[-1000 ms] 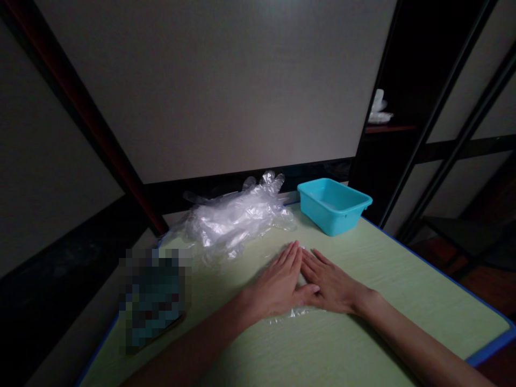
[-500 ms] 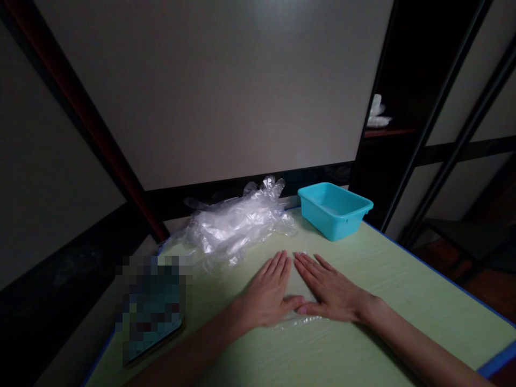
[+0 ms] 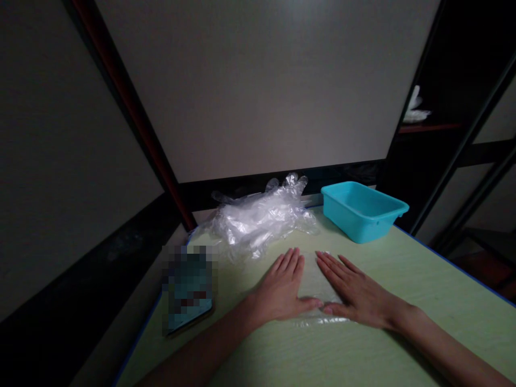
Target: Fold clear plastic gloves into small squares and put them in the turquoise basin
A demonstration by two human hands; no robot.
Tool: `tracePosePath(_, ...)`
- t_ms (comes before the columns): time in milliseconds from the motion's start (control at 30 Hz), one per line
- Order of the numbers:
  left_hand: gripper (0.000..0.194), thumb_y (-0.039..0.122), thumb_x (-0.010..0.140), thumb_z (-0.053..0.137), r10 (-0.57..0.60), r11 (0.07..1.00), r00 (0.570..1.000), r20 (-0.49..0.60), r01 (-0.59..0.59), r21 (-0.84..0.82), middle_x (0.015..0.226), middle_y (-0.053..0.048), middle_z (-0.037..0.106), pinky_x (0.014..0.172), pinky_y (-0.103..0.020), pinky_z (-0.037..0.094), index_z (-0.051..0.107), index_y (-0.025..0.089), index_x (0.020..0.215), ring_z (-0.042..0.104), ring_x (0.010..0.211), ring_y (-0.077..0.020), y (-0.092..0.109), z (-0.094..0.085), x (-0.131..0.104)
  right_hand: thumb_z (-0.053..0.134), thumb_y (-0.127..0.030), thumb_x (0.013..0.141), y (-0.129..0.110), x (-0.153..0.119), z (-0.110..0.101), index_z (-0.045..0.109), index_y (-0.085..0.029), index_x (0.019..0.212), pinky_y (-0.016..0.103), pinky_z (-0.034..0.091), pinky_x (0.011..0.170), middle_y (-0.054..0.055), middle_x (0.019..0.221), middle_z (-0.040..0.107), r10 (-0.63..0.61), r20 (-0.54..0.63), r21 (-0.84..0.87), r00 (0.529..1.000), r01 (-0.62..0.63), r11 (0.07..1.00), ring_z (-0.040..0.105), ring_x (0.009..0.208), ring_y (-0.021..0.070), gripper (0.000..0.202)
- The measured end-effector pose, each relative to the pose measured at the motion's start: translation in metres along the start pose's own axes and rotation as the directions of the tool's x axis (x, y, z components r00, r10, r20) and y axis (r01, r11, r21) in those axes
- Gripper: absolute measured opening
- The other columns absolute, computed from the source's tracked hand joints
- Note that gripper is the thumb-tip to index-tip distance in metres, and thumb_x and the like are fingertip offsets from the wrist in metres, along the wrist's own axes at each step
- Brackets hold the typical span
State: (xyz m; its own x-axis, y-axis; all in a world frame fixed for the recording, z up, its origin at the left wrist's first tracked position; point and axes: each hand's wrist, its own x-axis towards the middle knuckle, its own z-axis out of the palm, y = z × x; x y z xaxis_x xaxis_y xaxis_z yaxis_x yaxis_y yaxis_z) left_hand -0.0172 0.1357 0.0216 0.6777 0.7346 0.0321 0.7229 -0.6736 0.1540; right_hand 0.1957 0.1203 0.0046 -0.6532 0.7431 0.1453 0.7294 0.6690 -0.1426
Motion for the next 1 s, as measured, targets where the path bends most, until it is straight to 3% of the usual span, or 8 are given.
tracePosePath(467,0.086,0.066,0.077,0.025,-0.082,0.997,0.996,-0.018,0.082,-0.015,0.141,-0.020,0.008,0.105,-0.038,0.009,0.017,0.001,0.133,0.001,0.130,-0.0268,-0.007,-0.001,-0.011,0.037,-0.061,0.077,0.004,0.021,0.002,0.004,-0.014,0.137,0.049,0.013,0.103,0.014,0.142,0.008,-0.078,0.044,-0.015,0.996,0.079,0.997,0.011,0.129,0.0281,0.083)
tracePosePath(600,0.087,0.068,0.076,0.020,-0.106,0.994,0.994,-0.030,0.105,-0.004,0.142,-0.017,0.008,0.104,-0.040,0.009,0.015,0.004,0.134,0.000,0.130,-0.0268,-0.007,0.000,-0.014,0.038,-0.061,0.077,0.006,0.021,0.005,0.003,-0.016,0.138,0.050,0.012,0.103,0.013,0.142,0.008,-0.090,0.019,-0.038,0.996,0.090,0.995,0.011,0.129,0.0281,0.083)
tracePosePath(800,0.089,0.071,0.074,0.018,-0.130,0.992,0.991,-0.038,0.129,-0.013,0.143,-0.013,0.006,0.104,-0.042,0.008,0.014,0.007,0.135,-0.003,0.130,-0.0295,-0.008,0.003,-0.015,0.035,-0.063,0.077,0.004,0.020,0.004,0.001,-0.014,0.137,0.050,0.014,0.103,0.014,0.142,0.006,-0.068,0.079,-0.086,0.995,0.075,0.993,0.009,0.129,0.0276,0.085)
tracePosePath(1000,0.089,0.071,0.074,0.017,-0.127,0.992,0.991,-0.036,0.126,-0.010,0.143,-0.014,0.007,0.104,-0.042,0.008,0.014,0.006,0.135,-0.003,0.130,-0.0296,-0.007,0.003,-0.014,0.037,-0.062,0.078,0.007,0.017,0.005,-0.002,-0.015,0.137,0.049,0.016,0.103,0.013,0.142,0.006,-0.062,0.062,-0.102,0.996,0.068,0.992,0.011,0.129,0.0272,0.085)
